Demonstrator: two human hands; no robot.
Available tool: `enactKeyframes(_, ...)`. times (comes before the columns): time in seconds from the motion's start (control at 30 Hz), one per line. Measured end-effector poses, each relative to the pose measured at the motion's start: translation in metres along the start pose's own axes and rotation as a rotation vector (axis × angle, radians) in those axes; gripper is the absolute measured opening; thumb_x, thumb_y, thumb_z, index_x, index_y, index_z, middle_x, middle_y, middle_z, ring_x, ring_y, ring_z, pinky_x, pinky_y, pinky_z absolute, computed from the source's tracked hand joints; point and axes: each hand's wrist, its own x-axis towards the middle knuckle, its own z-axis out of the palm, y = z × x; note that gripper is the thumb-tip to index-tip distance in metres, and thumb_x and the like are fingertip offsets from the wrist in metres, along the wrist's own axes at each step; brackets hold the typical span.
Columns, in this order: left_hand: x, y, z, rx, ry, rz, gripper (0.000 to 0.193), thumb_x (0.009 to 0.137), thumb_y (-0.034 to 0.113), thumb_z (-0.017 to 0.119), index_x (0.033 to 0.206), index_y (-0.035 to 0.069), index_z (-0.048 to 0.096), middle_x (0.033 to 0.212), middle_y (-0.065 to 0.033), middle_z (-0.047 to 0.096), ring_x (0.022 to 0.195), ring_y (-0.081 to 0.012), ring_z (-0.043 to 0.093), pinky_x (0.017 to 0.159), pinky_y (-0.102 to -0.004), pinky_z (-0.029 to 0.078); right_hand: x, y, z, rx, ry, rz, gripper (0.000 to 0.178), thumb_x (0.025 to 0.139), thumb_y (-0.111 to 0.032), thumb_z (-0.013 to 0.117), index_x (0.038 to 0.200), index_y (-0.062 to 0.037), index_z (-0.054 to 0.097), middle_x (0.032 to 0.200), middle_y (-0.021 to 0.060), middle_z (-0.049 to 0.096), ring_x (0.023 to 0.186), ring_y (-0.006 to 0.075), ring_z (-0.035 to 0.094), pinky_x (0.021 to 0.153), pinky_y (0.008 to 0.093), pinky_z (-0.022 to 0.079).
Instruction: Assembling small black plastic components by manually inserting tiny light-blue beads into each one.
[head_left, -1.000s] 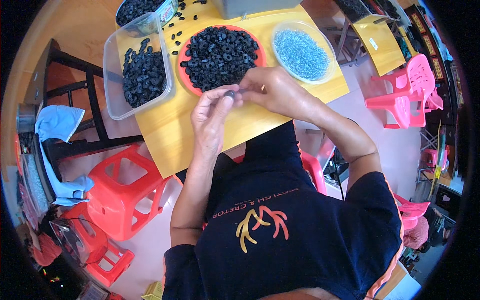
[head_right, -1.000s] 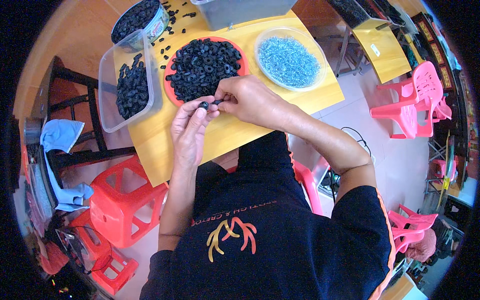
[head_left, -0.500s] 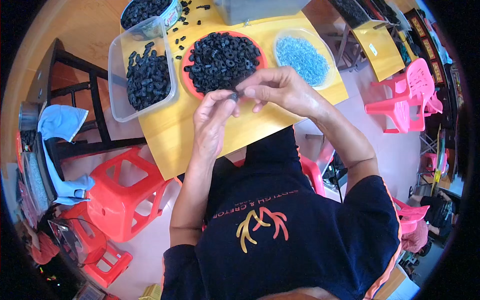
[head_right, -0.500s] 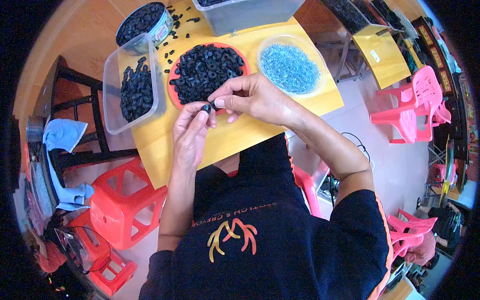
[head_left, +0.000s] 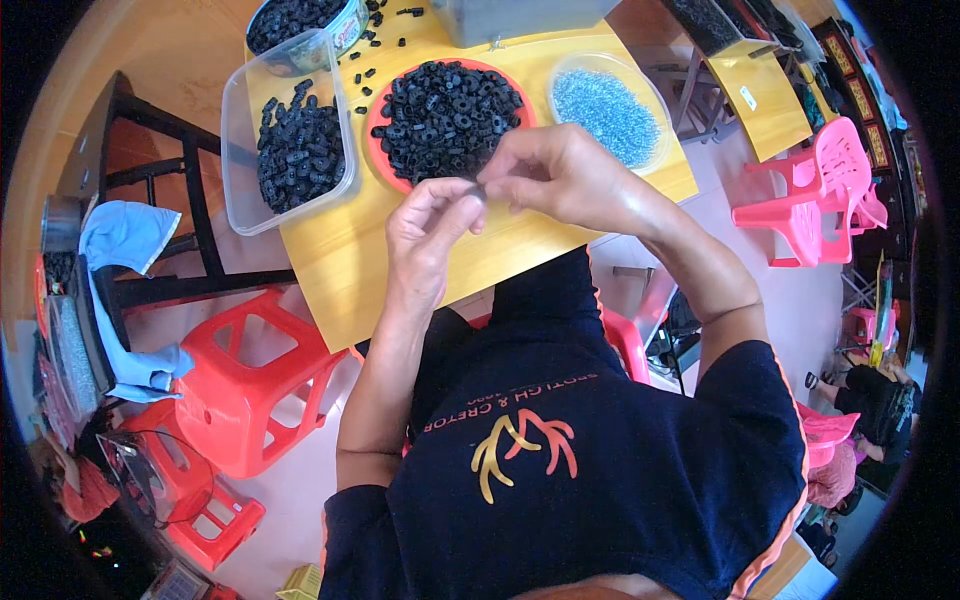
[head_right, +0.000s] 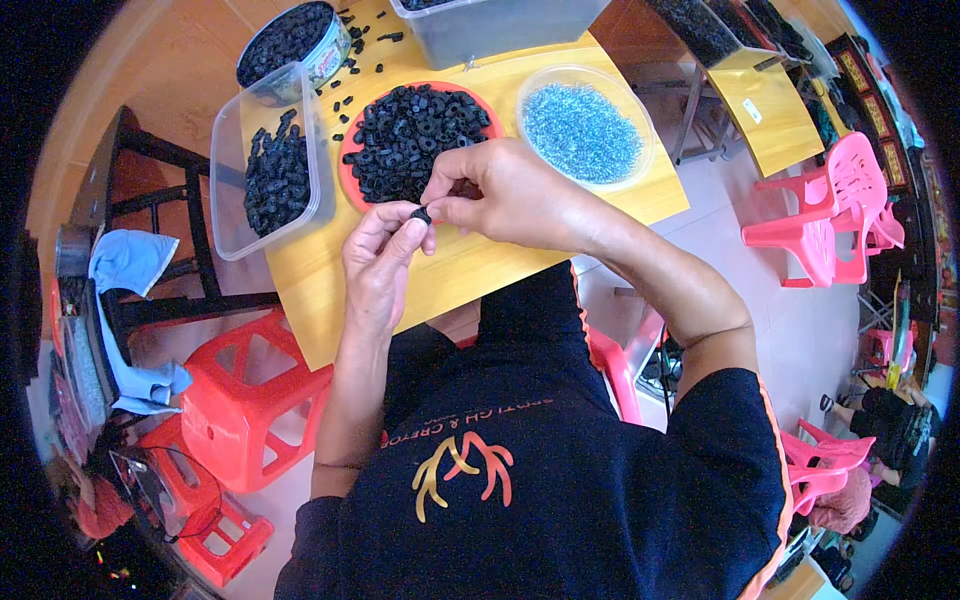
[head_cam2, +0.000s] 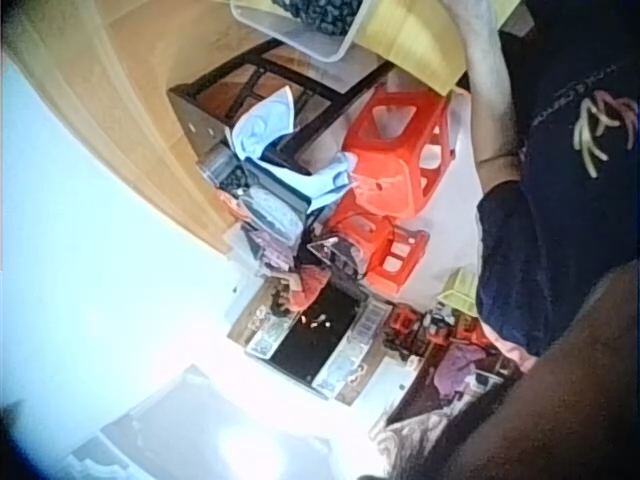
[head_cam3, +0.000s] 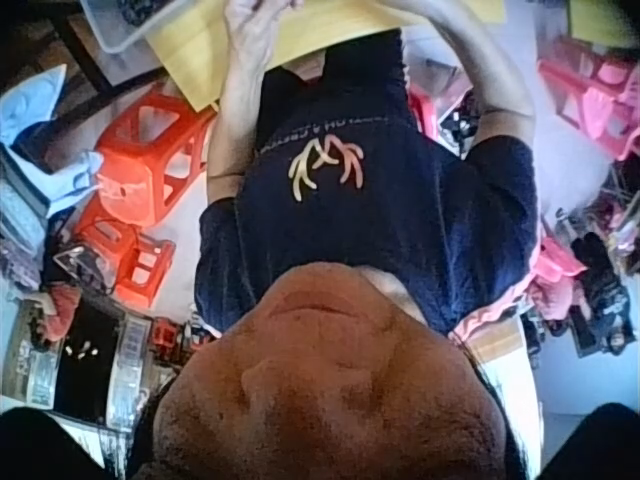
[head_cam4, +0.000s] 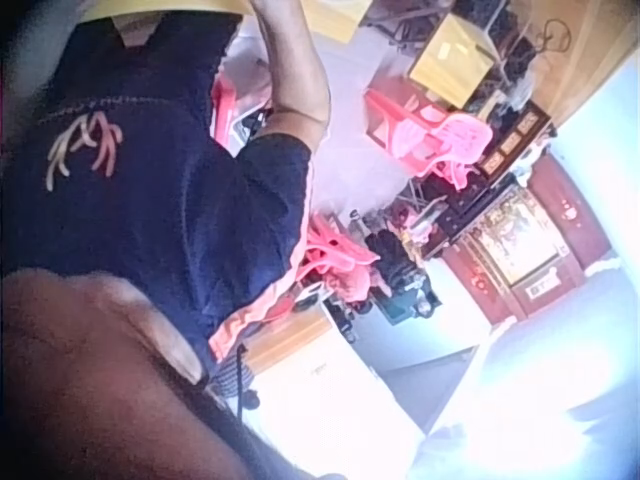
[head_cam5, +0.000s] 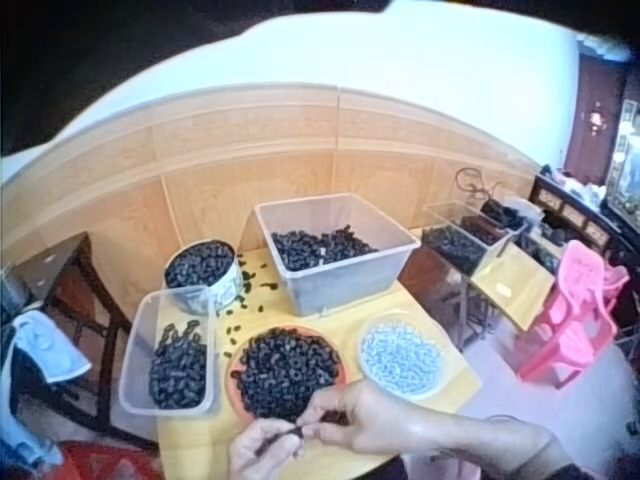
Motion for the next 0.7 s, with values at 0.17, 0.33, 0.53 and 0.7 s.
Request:
enactKeyframes(0.17,0.000,0.005,0.004,0.132,0.069,0.043,0.009,0.088,0.003,0.064,0.097,0.001,0.064,0.083,-0.0021,0.063,0.074,-0.0084,0.058,0.070,-0.0233,0.047,0.001,-0.007,0.003,-0.296,0.059,-0.137,0.011,0.087,-0.007,0.066,0.092,0.0027,0.065,0.084,0.0061,0.067,0.075,0.0122,0.063,0.065,0.0254,0.051)
enactKeyframes(0.33,-0.001,0.006,-0.001,0.129,0.023,0.019,0.011,0.087,0.005,0.066,0.098,0.001,0.064,0.082,-0.0015,0.063,0.073,-0.0088,0.059,0.069,-0.0234,0.048,0.012,0.012,-0.003,0.337,-0.138,0.057,0.019,0.084,-0.014,0.072,0.087,0.0019,0.062,0.085,0.0097,0.067,0.075,0.0154,0.065,0.066,0.0268,0.054)
enactKeyframes(0.53,-0.001,0.011,-0.003,0.122,-0.031,0.019,0.013,0.086,0.006,0.068,0.098,0.002,0.066,0.107,-0.0080,0.061,0.095,-0.0140,0.058,0.085,-0.0289,0.046,0.013,0.034,0.000,0.682,-0.234,0.236,0.023,0.086,-0.022,0.072,0.096,-0.0048,0.061,0.077,0.0001,0.057,0.071,0.0081,0.058,0.065,0.0270,0.056)
enactKeyframes(0.7,0.009,0.012,-0.003,0.282,-0.114,0.209,0.014,0.083,0.005,0.069,0.097,0.006,0.068,0.129,-0.0128,0.050,0.120,-0.0215,0.047,0.101,-0.0357,0.038,0.009,0.044,0.004,0.791,-0.391,0.282,0.029,0.089,-0.036,0.066,0.100,-0.0090,0.062,0.076,-0.0031,0.052,0.071,0.0065,0.053,0.063,0.0250,0.053)
